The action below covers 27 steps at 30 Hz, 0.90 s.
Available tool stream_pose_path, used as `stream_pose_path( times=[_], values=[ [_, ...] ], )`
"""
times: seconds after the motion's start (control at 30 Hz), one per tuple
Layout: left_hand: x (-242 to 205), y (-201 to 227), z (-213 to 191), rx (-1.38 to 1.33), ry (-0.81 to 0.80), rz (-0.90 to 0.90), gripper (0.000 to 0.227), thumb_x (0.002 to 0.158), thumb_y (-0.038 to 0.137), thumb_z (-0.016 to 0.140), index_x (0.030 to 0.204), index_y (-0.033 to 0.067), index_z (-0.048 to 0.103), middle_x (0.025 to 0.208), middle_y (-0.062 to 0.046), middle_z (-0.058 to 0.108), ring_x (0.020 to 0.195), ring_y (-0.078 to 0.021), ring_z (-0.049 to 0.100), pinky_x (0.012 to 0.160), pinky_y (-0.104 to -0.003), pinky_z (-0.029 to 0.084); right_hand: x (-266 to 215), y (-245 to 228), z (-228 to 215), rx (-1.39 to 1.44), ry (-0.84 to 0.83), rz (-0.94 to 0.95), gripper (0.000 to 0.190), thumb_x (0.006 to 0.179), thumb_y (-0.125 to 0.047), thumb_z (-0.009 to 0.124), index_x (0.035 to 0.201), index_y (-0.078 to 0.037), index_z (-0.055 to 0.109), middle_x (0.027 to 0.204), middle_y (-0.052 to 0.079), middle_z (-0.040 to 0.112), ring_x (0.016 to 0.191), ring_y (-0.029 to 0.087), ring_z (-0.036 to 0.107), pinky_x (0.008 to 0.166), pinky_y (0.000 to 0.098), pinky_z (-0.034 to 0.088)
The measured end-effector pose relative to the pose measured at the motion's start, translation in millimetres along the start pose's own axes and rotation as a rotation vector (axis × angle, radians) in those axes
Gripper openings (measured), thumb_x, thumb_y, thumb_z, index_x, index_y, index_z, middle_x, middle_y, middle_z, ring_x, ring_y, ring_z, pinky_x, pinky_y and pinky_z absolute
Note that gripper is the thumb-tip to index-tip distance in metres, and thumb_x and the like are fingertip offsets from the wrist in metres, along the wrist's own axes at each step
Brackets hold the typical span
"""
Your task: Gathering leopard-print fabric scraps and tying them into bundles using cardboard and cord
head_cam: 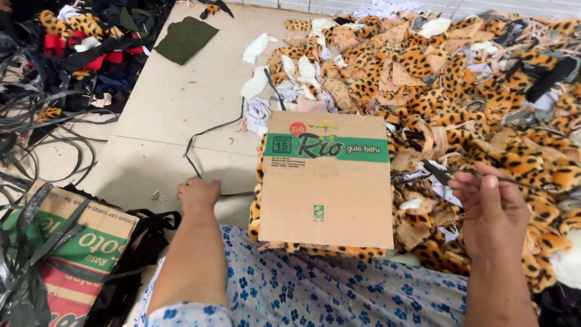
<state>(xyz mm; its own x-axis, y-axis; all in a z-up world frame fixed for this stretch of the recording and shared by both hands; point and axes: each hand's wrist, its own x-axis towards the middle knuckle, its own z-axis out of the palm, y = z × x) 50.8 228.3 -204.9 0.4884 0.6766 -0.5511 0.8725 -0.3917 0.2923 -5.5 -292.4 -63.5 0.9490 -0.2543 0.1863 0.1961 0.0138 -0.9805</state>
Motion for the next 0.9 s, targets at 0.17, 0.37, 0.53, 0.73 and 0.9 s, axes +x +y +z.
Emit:
stream_pose_path(
  times=[0.17, 0.37, 0.53, 0.73, 0.9],
  values=[
    [0, 24, 10, 0.105, 0.004, 0.061, 0.049, 0.097, 0.020, 0.040, 0.144, 0.0083, 0.042, 0.149, -0.014, 0.044, 0.136, -0.0343, 0.043, 0.108, -0.048, 0.037, 3, 18, 4, 0.020, 0.039, -0.026, 0.026, 0.119, -0.028, 0.047, 0.130, -0.009, 0.062, 0.121, 0.008, 0.069, 0.108, 0.020, 0.071, 0.093, 0.0288, 0.061],
    [-53, 48, -16, -1.063, -0.098, 0.347, 0.023, 0.109, 0.029, 0.042, 0.116, 0.0086, 0.051, 0.095, -0.007, 0.068, 0.080, -0.0165, 0.061, 0.081, -0.033, 0.051, -5, -11, 20, -0.268, 0.118, -0.177, 0.030, 0.123, -0.028, 0.044, 0.129, -0.002, 0.058, 0.123, 0.013, 0.063, 0.108, 0.024, 0.065, 0.087, 0.0322, 0.057],
    [-139, 64, -54, -1.238, -0.060, 0.856, 0.022, 0.111, 0.029, 0.040, 0.108, 0.0143, 0.056, 0.092, -0.005, 0.067, 0.079, -0.0145, 0.057, 0.080, -0.029, 0.051, -1, -54, 56, -0.533, 0.060, -0.271, 0.019, 0.121, -0.002, 0.047, 0.117, 0.001, 0.065, 0.116, 0.016, 0.060, 0.089, 0.022, 0.061, 0.080, 0.0361, 0.055],
    [-228, 97, -30, -0.649, -0.055, 1.222, 0.028, 0.108, 0.017, 0.041, 0.111, 0.0105, 0.068, 0.083, -0.014, 0.076, 0.072, -0.0314, 0.067, 0.074, -0.042, 0.054, 16, -55, 134, -0.496, -0.358, -0.626, 0.016, 0.093, 0.002, 0.068, 0.101, -0.005, 0.080, 0.087, 0.013, 0.073, 0.084, 0.032, 0.070, 0.079, 0.0418, 0.056],
    [-231, 111, 36, 0.061, 0.198, 1.229, 0.025, 0.096, 0.030, 0.050, 0.086, 0.0190, 0.069, 0.078, -0.006, 0.075, 0.089, -0.0295, 0.071, 0.083, -0.045, 0.046, 11, -51, 187, -0.480, -0.577, -0.593, 0.017, 0.092, 0.000, 0.068, 0.101, -0.008, 0.080, 0.079, 0.013, 0.072, 0.072, 0.028, 0.070, 0.068, 0.0363, 0.056]
  ],
)
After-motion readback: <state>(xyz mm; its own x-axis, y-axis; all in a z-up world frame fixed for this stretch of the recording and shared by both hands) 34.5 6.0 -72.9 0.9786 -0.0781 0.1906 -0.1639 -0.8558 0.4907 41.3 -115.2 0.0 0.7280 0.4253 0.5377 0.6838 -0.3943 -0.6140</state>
